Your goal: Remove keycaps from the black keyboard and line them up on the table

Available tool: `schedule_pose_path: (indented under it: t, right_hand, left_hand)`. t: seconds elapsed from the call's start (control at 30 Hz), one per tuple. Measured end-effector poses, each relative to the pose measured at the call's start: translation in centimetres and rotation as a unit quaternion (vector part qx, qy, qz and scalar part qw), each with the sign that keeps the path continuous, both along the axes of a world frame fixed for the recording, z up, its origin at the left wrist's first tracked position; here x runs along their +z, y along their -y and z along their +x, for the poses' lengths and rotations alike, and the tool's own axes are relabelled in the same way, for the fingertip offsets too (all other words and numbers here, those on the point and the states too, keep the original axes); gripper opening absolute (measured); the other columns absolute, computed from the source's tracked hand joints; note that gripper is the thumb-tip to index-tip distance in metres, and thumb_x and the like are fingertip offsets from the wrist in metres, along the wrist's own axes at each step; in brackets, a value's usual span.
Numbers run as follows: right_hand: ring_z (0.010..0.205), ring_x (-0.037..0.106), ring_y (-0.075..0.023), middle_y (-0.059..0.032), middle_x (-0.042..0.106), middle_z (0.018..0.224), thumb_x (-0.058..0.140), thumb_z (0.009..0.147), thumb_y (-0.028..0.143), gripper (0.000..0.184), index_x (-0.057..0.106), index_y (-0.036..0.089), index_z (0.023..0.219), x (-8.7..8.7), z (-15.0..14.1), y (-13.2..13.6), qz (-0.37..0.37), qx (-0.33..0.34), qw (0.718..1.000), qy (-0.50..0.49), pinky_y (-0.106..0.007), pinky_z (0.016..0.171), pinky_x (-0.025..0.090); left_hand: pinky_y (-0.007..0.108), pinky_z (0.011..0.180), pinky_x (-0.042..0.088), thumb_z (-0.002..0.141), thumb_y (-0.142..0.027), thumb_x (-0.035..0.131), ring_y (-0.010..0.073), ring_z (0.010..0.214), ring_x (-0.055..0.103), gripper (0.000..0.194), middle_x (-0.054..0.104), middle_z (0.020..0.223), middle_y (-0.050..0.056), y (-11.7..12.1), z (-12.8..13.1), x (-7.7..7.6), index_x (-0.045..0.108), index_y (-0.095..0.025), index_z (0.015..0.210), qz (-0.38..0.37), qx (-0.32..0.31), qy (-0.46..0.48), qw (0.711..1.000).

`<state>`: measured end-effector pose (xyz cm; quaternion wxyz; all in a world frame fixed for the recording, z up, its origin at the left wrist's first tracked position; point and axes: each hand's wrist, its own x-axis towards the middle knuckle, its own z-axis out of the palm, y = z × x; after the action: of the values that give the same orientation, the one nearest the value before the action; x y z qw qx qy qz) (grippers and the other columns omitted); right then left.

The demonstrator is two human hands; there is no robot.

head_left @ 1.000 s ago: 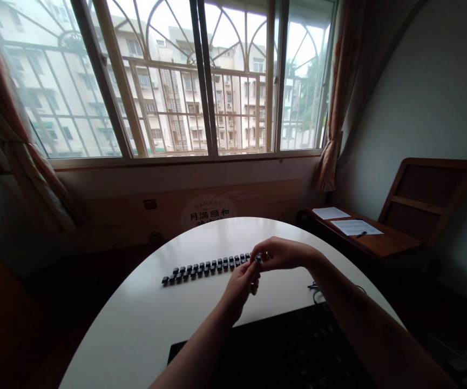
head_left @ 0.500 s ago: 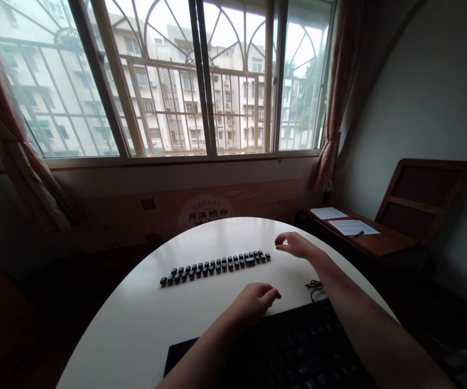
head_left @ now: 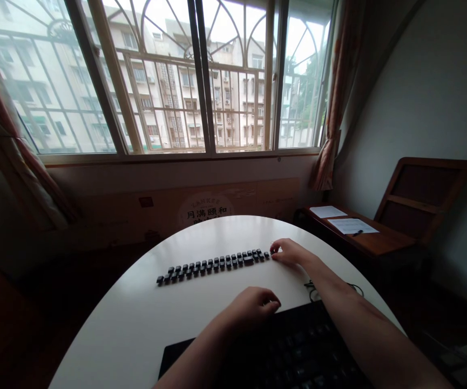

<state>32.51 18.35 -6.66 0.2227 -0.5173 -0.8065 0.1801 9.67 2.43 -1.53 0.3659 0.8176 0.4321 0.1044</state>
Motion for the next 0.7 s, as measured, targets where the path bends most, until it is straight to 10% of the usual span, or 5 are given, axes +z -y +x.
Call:
schedule_pose_path:
  t: [0.7]
  right_hand:
    - [0.081, 0.064, -0.0196, -0.0038, 0.071, 0.091, 0.070, 0.074, 0.024, 0.024, 0.078, 0.024, 0.096, 0.01, -0.42, -0.11, -0.013, 0.003, 1.000, 0.011, -0.027, 0.074, 0.047]
  left_hand:
    - [0.033, 0.087, 0.049, 0.086, -0.031, 0.054, 0.0229, 0.096, 0.066, 0.030, 0.073, 0.106, 0.005, -0.23, 0.10, -0.58, 0.074, -0.022, 0.106, 0.012, -0.008, 0.004, 1.000]
